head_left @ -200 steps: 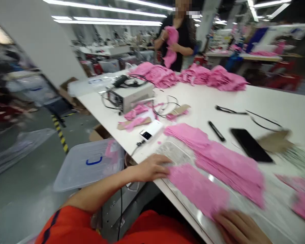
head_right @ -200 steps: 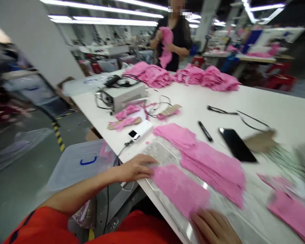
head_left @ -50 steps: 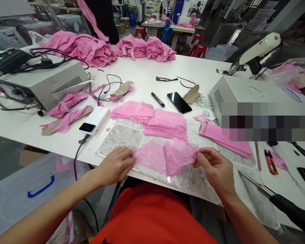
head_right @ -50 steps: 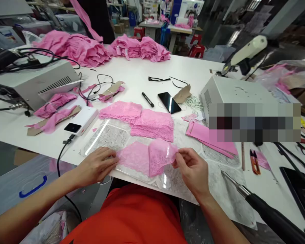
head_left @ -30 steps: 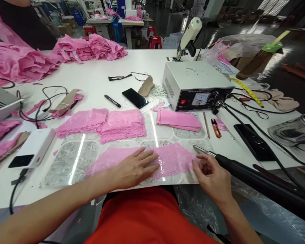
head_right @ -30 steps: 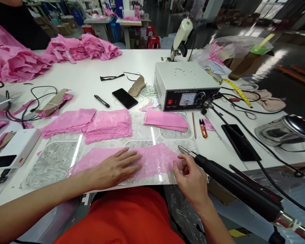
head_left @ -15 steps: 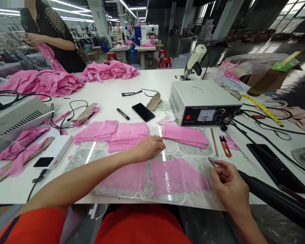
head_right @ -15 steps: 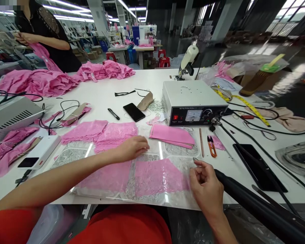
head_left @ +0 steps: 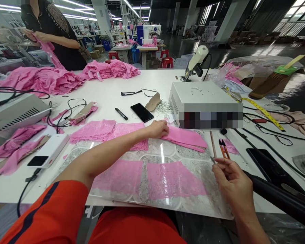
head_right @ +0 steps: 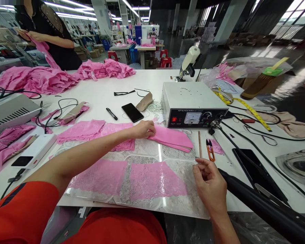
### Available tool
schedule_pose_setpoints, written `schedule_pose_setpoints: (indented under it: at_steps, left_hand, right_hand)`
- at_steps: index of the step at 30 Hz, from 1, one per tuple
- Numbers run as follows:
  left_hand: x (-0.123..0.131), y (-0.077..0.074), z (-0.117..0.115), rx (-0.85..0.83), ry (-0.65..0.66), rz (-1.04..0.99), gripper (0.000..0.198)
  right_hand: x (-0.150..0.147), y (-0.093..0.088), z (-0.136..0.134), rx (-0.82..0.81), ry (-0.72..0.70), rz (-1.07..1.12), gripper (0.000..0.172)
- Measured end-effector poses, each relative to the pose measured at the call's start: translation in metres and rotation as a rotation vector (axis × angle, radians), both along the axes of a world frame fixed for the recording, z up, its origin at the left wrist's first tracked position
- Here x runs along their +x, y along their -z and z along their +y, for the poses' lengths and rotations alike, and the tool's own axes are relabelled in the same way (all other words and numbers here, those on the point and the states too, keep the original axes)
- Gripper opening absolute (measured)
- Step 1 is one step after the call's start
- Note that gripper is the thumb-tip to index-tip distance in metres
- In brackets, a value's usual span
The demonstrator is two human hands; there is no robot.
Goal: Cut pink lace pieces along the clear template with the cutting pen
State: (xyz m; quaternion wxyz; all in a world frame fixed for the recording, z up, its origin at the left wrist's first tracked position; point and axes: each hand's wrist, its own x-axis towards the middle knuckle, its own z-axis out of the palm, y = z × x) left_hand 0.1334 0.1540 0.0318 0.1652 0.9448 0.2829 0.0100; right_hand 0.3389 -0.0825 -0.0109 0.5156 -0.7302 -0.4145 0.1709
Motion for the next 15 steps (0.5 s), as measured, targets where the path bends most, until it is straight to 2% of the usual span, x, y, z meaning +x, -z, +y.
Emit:
schedule_pose_setpoints:
  at_steps: [8,12,15]
  left_hand:
    - [0.005,-0.019,0.0,-0.069,-0.025,-0.019,0.017]
    - [0.007,-0.025,-0.001,-0.085,-0.026,-0.031,0.018]
    - [0.009,-0.032,-0.001,-0.1,-0.009,-0.049,0.017]
  right_hand:
    - [0.001,0.009,0.025,-0.016,-0.139,-0.157,0.028]
    - [-0.01,0.009,0.043,0.082,-0.22,-0.392,0.023]
    - [-0.02,0.007,0.057,0.128,-0.207,-0.623,0.024]
